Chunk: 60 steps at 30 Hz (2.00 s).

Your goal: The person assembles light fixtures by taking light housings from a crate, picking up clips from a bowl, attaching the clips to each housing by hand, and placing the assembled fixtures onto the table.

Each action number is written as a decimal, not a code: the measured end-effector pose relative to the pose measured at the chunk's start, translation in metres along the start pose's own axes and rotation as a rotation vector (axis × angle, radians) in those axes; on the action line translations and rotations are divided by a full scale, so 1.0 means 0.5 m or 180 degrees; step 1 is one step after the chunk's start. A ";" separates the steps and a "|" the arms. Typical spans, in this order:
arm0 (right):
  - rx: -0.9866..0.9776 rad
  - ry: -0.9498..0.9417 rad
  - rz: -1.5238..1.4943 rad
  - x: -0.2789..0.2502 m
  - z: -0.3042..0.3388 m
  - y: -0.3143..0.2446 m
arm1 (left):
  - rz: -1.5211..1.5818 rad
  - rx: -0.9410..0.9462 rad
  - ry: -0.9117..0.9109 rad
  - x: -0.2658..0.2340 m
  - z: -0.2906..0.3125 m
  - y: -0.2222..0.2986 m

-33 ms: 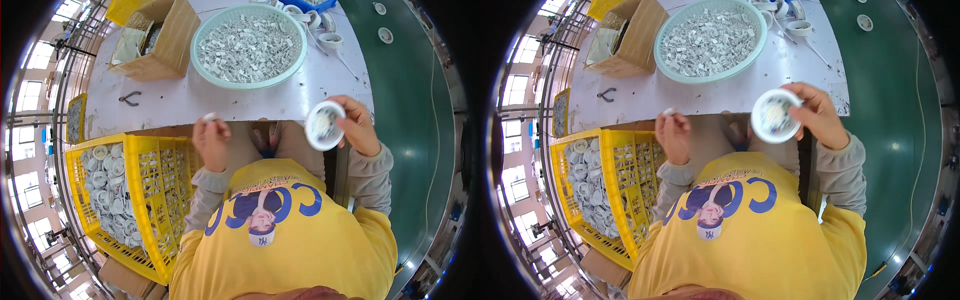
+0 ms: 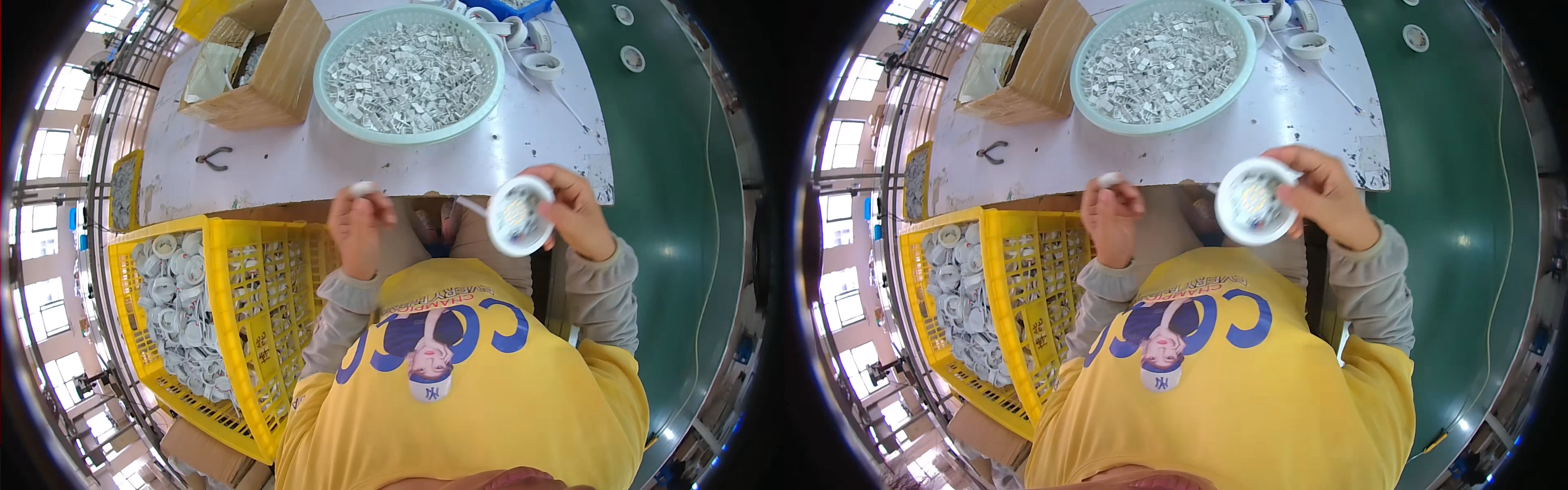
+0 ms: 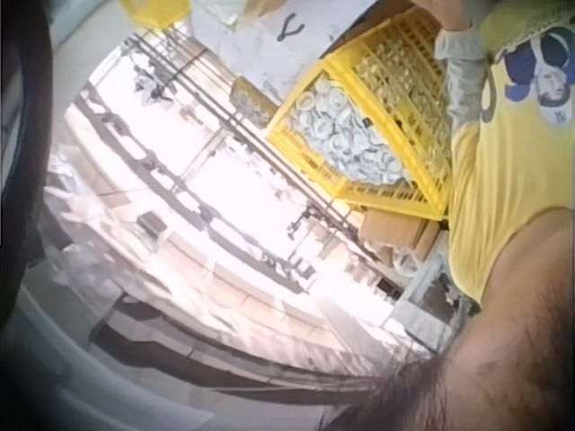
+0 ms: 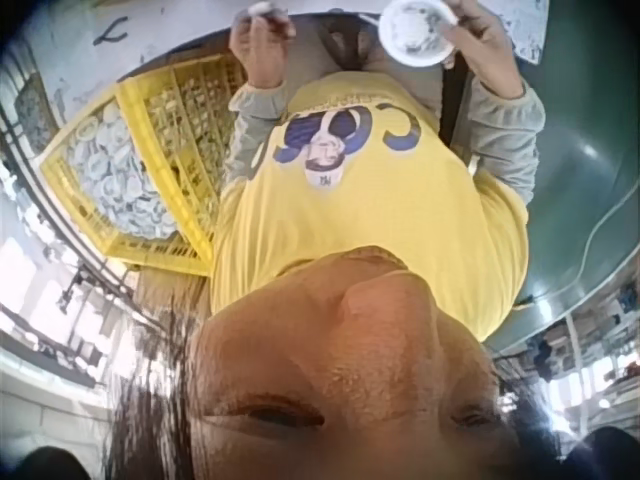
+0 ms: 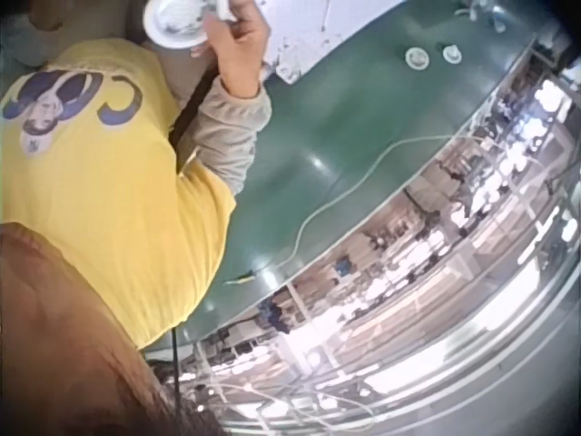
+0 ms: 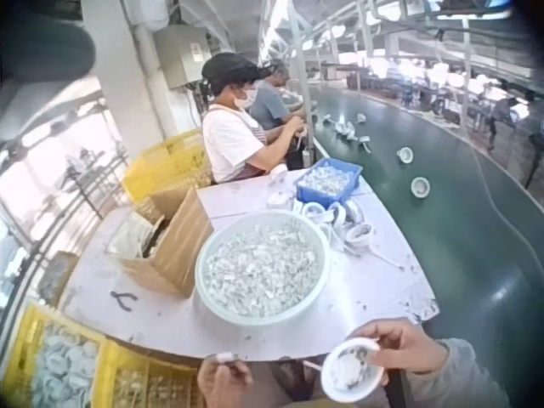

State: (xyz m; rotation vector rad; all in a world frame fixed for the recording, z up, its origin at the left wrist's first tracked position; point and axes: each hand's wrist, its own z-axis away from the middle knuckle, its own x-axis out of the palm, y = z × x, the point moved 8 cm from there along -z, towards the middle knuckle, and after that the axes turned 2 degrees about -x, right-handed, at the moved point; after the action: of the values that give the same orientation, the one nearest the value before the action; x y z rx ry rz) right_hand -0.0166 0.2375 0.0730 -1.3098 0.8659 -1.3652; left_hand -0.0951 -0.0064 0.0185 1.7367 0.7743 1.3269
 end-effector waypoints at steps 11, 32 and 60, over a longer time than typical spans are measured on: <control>-0.0565 -0.0577 0.1253 0.111 -0.099 -0.001 | -0.0340 -0.0925 -0.0213 0.010 0.050 -0.084; -0.1716 -0.0004 0.4039 0.079 -0.286 -0.130 | 0.1615 -0.1391 -0.1022 0.044 0.056 -0.086; -0.1455 0.0176 0.0962 0.049 -0.054 0.056 | -0.0555 -0.1579 -0.0703 0.076 0.074 -0.124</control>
State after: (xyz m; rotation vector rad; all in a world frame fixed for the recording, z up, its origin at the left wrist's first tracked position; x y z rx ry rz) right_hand -0.0352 0.2038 0.0483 -1.4106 1.4114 -1.0015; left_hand -0.0494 0.0475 -0.0221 1.3550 0.4143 1.0741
